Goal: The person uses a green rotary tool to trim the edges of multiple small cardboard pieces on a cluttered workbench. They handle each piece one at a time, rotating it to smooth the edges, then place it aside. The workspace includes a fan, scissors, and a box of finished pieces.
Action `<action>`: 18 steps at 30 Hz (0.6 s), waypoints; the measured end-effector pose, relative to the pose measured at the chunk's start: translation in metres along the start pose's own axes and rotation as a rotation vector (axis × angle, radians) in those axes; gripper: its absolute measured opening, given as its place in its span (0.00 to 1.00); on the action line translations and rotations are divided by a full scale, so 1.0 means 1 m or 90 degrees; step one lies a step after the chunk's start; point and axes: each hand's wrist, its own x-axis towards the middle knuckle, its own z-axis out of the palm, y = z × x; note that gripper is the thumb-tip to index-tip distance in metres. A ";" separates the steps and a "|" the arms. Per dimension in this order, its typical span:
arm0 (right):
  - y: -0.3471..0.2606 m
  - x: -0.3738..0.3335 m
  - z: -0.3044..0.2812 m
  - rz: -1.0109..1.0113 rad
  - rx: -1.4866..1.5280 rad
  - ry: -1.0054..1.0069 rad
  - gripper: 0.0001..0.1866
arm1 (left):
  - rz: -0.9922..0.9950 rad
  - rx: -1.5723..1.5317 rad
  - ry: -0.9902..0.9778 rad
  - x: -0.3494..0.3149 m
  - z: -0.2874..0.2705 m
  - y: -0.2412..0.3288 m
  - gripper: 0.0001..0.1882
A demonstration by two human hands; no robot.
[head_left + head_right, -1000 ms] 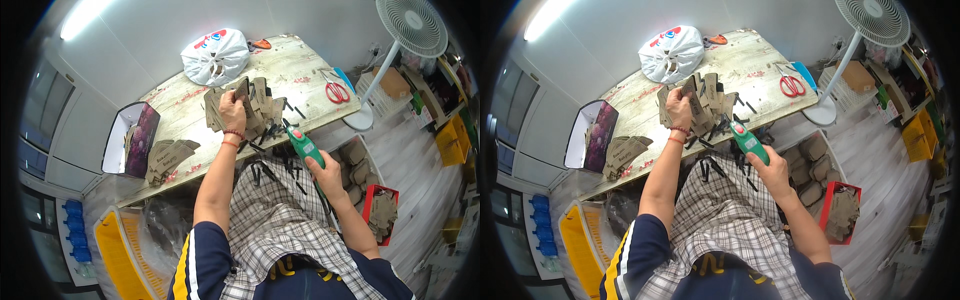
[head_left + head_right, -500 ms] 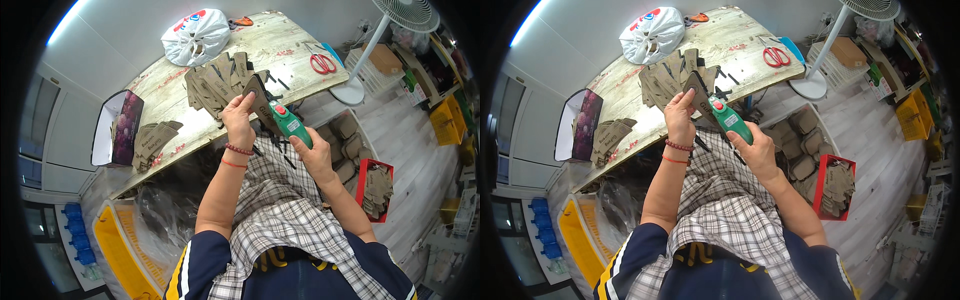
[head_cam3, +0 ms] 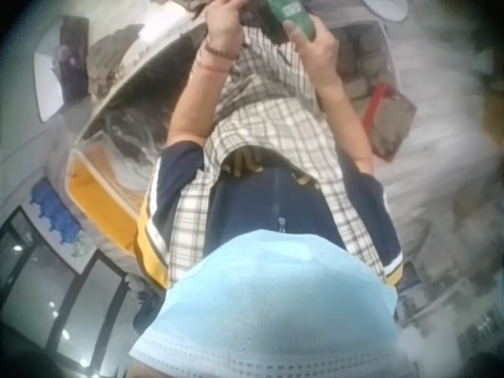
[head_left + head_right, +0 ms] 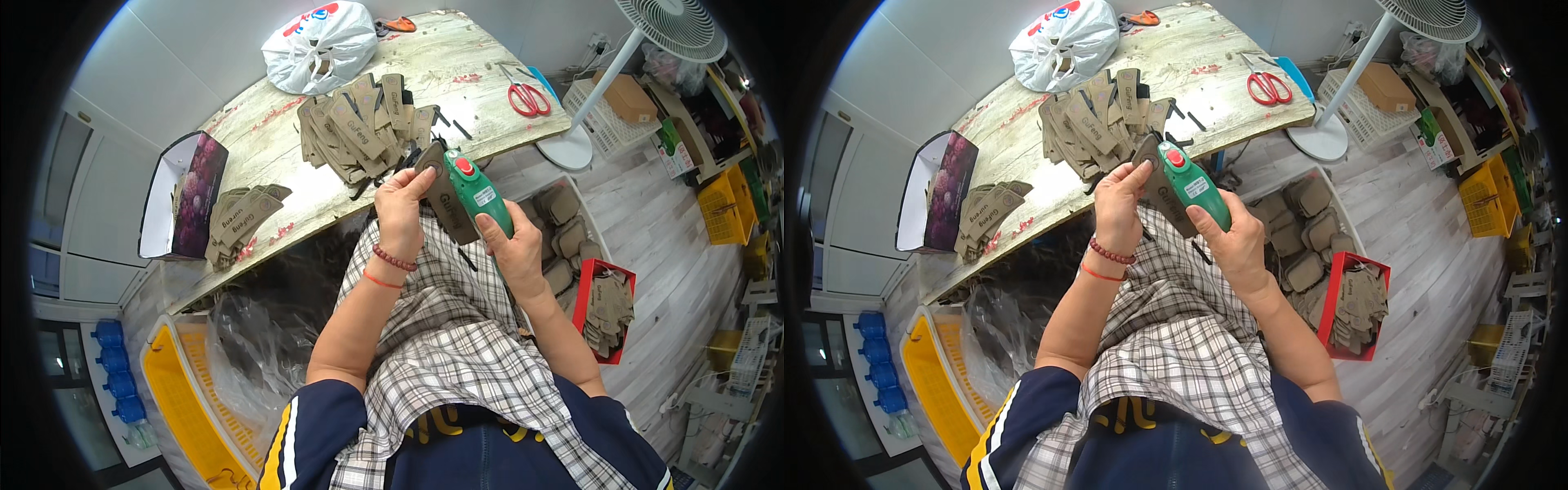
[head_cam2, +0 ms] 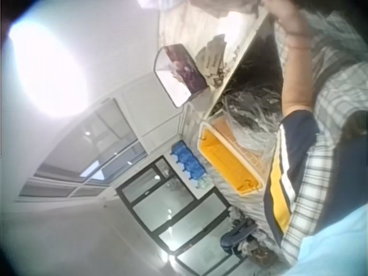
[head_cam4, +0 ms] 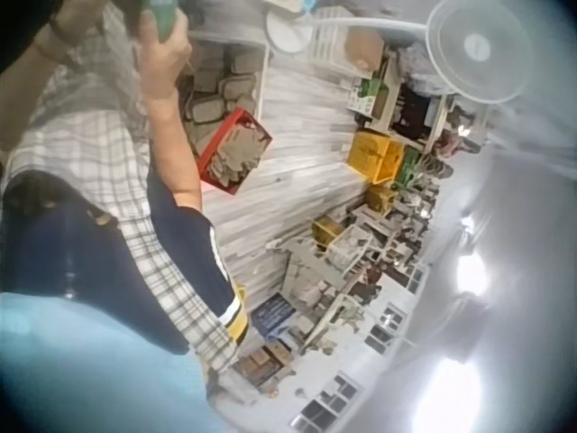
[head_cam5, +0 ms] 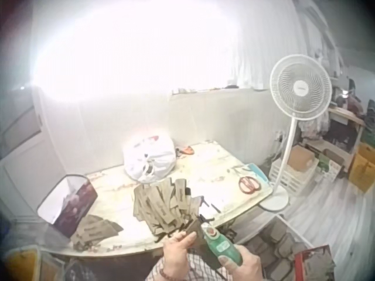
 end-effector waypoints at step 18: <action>0.005 0.001 -0.017 -0.011 -0.046 -0.070 0.24 | 0.090 0.220 -0.084 0.013 -0.026 0.038 0.06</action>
